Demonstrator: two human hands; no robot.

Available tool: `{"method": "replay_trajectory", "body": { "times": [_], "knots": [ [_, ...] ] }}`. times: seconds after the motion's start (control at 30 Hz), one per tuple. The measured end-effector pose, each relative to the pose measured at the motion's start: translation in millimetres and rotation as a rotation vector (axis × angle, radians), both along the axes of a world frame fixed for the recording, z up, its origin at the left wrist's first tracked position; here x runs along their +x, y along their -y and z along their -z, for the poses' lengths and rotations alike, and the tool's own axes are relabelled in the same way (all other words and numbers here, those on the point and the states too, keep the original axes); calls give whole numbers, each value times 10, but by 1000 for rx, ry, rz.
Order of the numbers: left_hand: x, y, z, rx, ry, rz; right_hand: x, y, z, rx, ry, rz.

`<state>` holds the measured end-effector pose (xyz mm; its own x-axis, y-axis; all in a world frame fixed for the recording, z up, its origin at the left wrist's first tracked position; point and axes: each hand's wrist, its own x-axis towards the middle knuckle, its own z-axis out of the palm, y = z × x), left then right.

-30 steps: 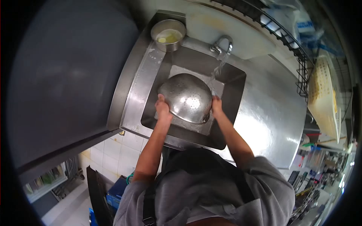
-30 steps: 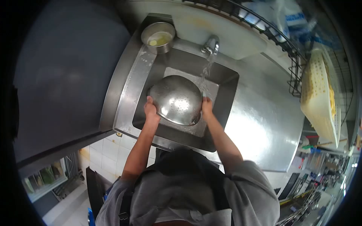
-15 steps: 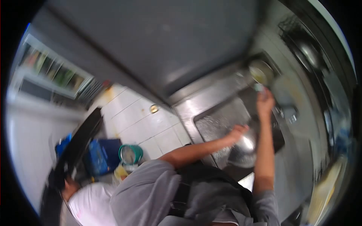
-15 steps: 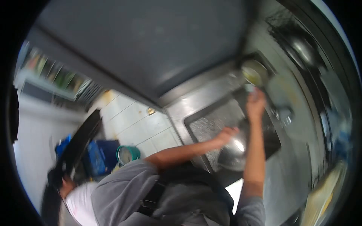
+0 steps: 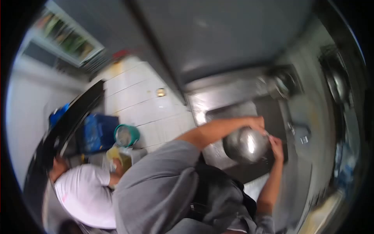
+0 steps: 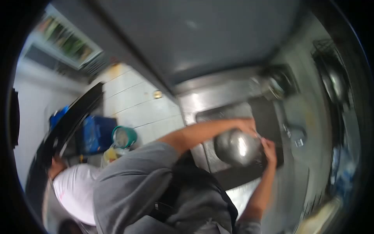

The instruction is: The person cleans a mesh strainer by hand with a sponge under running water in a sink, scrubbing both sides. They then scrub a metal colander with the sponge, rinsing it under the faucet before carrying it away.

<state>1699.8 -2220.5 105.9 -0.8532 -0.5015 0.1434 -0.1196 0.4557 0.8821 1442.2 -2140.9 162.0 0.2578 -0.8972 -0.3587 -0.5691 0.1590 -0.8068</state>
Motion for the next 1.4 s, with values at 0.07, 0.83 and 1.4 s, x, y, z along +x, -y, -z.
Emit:
{"method": "replay_trajectory", "body": {
  "times": [0.07,0.83,1.4],
  "knots": [
    [-317,-50,-340,-90,280,-290,-69,-441,176,22,41,392],
    [-565,-1324,-323,14,393,-504,311,-402,259,131,819,1066],
    [86,-1171,351,1449,87,-475,-118,207,-288,362,800,406]
  ]
}}
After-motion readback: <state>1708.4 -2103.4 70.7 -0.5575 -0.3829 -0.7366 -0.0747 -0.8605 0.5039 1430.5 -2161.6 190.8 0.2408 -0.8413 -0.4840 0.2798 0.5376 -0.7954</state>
